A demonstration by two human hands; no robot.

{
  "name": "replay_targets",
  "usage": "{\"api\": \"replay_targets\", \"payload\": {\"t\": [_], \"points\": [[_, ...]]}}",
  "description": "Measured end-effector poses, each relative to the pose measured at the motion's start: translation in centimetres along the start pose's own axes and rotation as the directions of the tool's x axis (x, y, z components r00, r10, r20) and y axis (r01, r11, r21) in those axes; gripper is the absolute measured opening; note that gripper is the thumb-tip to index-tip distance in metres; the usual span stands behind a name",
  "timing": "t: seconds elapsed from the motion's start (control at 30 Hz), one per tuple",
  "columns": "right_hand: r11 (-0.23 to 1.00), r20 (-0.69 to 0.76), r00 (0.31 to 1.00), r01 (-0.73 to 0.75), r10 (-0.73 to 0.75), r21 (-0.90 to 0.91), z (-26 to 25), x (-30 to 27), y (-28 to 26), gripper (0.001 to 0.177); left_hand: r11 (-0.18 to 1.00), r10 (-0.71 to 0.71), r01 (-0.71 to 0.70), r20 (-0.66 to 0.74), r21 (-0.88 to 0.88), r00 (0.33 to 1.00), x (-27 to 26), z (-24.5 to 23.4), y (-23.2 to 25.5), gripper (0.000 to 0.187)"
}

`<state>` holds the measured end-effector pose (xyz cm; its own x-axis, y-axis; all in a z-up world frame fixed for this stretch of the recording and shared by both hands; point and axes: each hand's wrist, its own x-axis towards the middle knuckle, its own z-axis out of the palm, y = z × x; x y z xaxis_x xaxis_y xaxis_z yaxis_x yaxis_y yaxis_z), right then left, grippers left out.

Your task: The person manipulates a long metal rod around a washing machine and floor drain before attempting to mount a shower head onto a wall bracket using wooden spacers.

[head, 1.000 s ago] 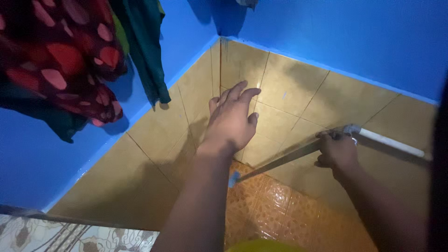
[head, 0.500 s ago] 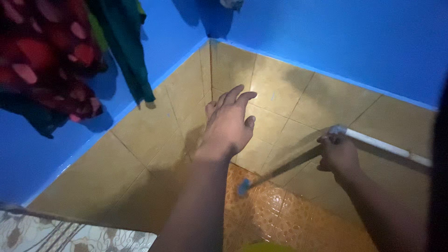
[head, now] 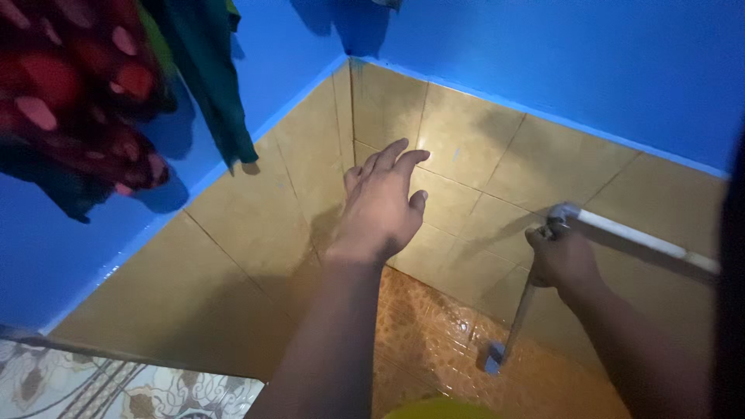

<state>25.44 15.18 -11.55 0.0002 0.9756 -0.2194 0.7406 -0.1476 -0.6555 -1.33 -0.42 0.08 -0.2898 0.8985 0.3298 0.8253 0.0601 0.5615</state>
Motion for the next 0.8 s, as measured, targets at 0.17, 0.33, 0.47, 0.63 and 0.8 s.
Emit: {"api": "replay_targets", "payload": {"t": [0.17, 0.33, 0.47, 0.63, 0.8], "points": [[0.992, -0.032, 0.992, 0.125, -0.124, 0.026, 2.0, 0.1, -1.7, 0.042, 0.999, -0.039, 0.039, 0.005, -0.014, 0.999, 0.2, -1.3, -1.6, 0.053], [0.986, 0.061, 0.998, 0.013, -0.023, 0.168, 3.8, -1.0, -4.7, 0.039, 0.997, -0.072, 0.073, -0.013, 0.031, 0.997, 0.4, -2.9, -3.3, 0.055], [0.976, 0.045, 0.998, 0.039, -0.050, 0.213, 4.6, -2.0, -6.6, 0.038, 0.997, -0.071, 0.071, -0.004, 0.029, 0.998, 0.7, -3.9, -4.3, 0.055], [0.953, 0.062, 0.995, 0.062, -0.084, 0.296, 4.8, -1.6, -7.4, 0.041, 0.997, -0.071, 0.072, -0.025, 0.035, 0.997, 0.6, -3.5, -4.7, 0.057], [0.919, 0.049, 0.989, 0.113, -0.142, 0.376, 4.5, -1.3, -6.5, 0.039, 0.997, -0.072, 0.072, -0.022, 0.022, 0.997, 0.3, -3.1, -4.1, 0.056]]}}
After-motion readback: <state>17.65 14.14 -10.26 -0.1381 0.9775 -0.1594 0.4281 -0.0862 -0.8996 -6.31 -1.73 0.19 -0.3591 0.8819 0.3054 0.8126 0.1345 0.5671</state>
